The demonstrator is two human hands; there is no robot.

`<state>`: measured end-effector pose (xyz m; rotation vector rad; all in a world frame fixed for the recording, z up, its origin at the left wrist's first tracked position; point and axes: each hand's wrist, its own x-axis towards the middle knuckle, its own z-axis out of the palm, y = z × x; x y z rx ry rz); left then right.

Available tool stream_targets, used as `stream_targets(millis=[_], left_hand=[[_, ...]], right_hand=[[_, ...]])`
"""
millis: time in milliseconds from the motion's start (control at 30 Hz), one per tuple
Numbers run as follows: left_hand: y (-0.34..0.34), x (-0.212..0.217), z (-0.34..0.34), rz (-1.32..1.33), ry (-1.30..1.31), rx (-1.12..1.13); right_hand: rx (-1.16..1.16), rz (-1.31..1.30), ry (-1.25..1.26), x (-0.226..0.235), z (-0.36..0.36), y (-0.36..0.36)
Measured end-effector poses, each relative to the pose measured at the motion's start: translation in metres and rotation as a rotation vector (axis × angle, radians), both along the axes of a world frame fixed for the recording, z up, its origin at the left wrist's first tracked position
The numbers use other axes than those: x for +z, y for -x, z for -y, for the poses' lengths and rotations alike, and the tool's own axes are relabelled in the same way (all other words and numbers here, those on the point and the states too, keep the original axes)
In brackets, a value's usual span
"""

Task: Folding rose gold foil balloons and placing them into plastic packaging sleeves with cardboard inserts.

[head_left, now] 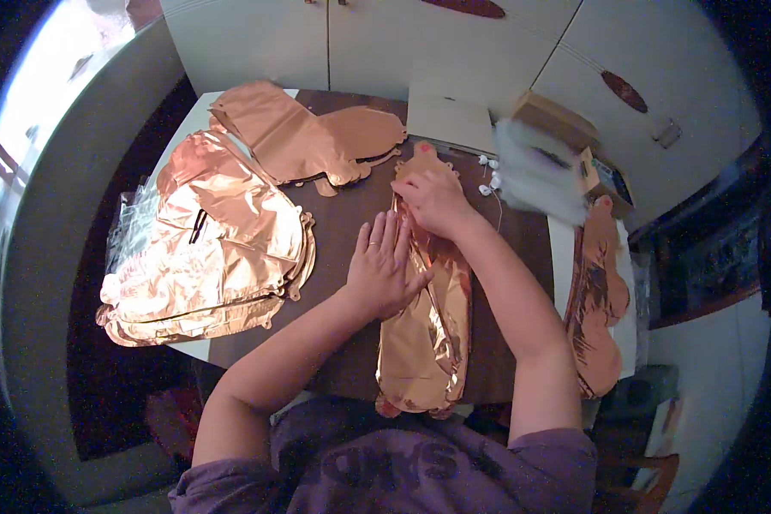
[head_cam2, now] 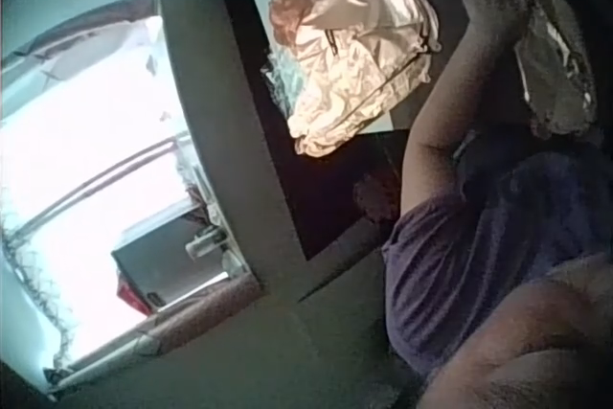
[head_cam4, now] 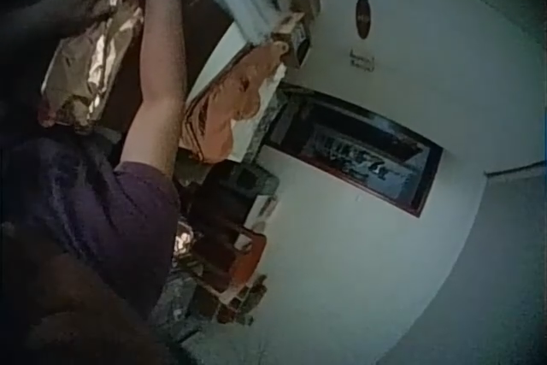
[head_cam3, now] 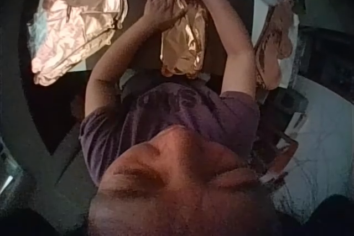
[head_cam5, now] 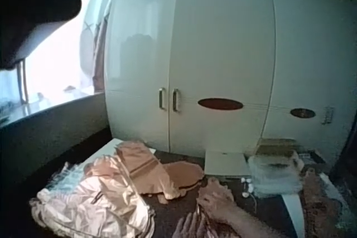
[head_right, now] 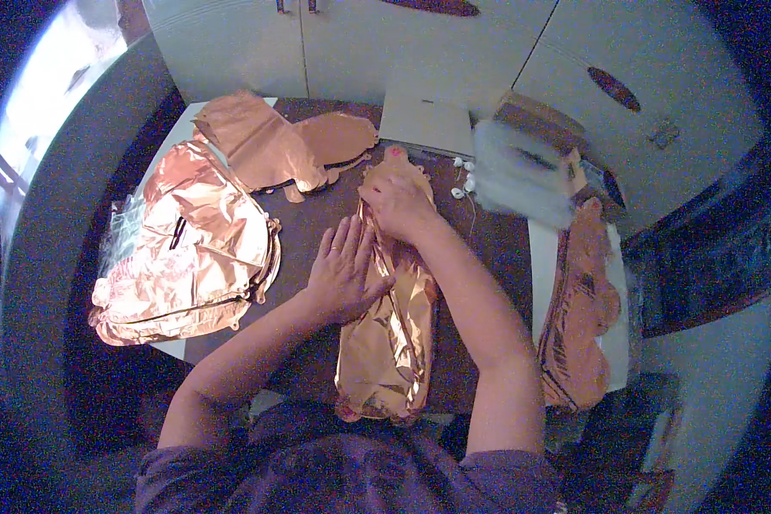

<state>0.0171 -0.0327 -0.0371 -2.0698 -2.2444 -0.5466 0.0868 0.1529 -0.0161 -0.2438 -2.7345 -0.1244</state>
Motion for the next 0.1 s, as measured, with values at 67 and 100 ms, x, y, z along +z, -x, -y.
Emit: stream_targets(millis=[67,100], left_hand=[[0.0006,-0.0005,-0.0007,0.085,0.004,-0.012],[0.0008,-0.0008,-0.0017,0.106,0.003,-0.008]], right_hand=[[-0.015,0.016,-0.041,0.0022,0.0010,0.0011],[-0.029,0.020,-0.044,0.0023,0.0015,0.0019]])
